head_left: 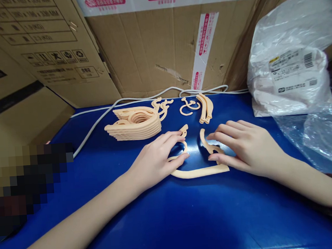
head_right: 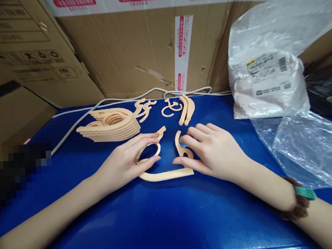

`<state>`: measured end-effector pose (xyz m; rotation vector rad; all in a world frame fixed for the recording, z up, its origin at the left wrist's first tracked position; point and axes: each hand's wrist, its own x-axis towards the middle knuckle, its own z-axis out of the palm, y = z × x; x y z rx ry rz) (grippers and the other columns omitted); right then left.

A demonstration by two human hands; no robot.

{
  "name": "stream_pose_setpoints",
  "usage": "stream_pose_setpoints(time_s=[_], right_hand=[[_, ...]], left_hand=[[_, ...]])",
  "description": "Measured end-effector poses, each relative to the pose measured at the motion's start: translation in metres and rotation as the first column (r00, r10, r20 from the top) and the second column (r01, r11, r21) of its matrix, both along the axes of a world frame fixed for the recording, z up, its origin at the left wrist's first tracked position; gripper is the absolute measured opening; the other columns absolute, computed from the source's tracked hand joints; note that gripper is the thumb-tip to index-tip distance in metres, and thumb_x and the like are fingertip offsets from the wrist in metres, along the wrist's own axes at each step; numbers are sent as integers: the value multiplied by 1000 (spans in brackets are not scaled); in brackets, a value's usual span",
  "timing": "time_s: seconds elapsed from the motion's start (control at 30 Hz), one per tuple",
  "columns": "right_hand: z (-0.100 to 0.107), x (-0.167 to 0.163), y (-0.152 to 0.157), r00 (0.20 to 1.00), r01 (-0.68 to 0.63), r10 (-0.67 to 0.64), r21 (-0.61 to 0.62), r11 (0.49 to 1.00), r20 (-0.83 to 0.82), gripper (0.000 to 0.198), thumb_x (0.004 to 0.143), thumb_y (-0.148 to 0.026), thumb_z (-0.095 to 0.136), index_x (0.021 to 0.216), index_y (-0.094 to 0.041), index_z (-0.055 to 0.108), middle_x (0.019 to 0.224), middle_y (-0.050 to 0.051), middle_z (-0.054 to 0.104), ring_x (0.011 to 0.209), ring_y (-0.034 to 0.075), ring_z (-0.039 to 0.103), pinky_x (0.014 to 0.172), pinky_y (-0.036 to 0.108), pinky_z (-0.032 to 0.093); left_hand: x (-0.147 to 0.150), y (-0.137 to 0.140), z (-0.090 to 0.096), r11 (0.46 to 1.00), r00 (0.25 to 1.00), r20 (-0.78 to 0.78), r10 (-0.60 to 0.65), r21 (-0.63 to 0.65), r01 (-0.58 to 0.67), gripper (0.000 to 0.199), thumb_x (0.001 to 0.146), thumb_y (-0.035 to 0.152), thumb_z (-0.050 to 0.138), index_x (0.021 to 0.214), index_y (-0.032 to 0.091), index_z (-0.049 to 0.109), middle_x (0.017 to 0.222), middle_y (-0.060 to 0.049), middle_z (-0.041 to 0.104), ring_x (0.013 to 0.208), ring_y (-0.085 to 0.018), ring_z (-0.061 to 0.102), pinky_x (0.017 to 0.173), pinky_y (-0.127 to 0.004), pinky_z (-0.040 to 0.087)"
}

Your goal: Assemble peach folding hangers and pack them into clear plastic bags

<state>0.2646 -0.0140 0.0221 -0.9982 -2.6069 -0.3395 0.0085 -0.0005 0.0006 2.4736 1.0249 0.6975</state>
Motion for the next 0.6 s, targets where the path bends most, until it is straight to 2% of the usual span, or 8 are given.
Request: stream_pose_setpoints(time_s=[0.1, 0.23, 0.4, 0.6], right_hand=[[-2, -4, -2, 998, -66, 67, -101, 993, 12, 46, 99, -50, 40, 89, -14, 66, 81, 8, 62, 73, 20, 54, 69, 34, 35], [-6, -12, -8, 984, -175, 167, -207, 963, -54, 52, 97, -56, 41, 92, -13, 69, 83, 9, 63, 77, 20, 55, 75, 36, 36], [-7, -19, -17, 974, -218, 194, -250, 943, -118, 60, 85, -69, 51, 92, -12, 70, 82, 8, 63, 76, 21, 55, 76, 37, 35], [-5, -24, -28, 968, -248, 224, -286, 926, -116, 48, 86, -60, 57, 92, -15, 69, 77, 4, 62, 74, 20, 52, 74, 36, 33]], left_hand=[[1, -1, 1, 999, 999, -46, 12, 40, -11, 29, 93, 33, 58, 118, 18, 57, 134, -9, 58, 121, -23, 58, 98, -40, 51], [2, -2, 1, 995, 994, -100, 34, 101, -24, 29, 94, 33, 56, 118, 18, 58, 134, -9, 59, 122, -23, 57, 99, -39, 52], [2, -4, 0, 989, 990, -124, 64, 141, -46, 30, 95, 36, 55, 117, 18, 58, 133, -9, 60, 121, -23, 58, 97, -39, 53], [3, -4, -1, 986, 985, -150, 82, 153, -59, 31, 94, 37, 57, 118, 17, 58, 134, -9, 59, 123, -23, 57, 98, -39, 53]])
